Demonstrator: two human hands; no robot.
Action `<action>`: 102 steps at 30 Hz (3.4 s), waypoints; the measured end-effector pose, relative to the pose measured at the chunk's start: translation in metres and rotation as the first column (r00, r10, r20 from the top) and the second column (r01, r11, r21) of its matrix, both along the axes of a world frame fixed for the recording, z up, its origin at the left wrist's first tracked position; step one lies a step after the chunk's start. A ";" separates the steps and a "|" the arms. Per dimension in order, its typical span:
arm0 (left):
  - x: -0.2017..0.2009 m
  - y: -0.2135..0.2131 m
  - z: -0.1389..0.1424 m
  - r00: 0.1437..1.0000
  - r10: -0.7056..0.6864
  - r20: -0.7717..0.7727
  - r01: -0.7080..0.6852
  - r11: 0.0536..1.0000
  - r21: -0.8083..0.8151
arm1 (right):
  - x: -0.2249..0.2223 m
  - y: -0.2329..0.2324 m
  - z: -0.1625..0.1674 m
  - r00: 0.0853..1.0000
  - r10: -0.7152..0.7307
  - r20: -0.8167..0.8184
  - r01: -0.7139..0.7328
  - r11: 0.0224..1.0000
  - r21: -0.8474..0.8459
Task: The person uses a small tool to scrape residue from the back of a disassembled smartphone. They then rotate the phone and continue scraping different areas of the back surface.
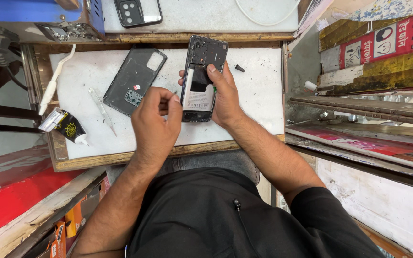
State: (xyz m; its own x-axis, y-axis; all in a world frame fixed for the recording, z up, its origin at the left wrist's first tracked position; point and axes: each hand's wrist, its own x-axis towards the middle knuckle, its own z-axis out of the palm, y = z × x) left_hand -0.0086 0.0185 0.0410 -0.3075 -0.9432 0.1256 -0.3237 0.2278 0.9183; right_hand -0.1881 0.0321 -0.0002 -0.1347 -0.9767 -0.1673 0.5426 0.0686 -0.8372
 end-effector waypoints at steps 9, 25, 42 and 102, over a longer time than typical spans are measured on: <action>0.028 -0.005 0.007 0.999 -0.023 -0.022 0.021 0.997 -0.079 | -0.001 -0.001 -0.003 1.000 -0.007 -0.011 0.007 1.000 -0.019; 0.008 -0.013 0.014 0.999 -0.044 0.023 0.044 0.999 -0.011 | 0.001 -0.001 0.002 0.999 -0.026 -0.034 0.025 0.999 -0.024; -0.005 -0.013 0.007 0.998 -0.019 0.059 0.018 0.999 0.028 | 0.003 0.000 -0.003 0.996 -0.044 -0.082 0.038 0.997 -0.069; 0.012 -0.013 0.003 0.924 -0.034 0.382 0.150 0.948 -0.279 | 0.004 -0.003 -0.005 0.991 0.012 -0.134 -0.014 1.000 -0.016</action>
State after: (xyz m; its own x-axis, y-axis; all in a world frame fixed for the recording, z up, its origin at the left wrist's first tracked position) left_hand 0.0037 0.0054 0.0438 -0.4702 -0.8443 0.2569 -0.5883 0.5168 0.6219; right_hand -0.1836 0.0294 -0.0051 -0.1421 -0.9810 -0.1321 0.4250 0.0600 -0.9032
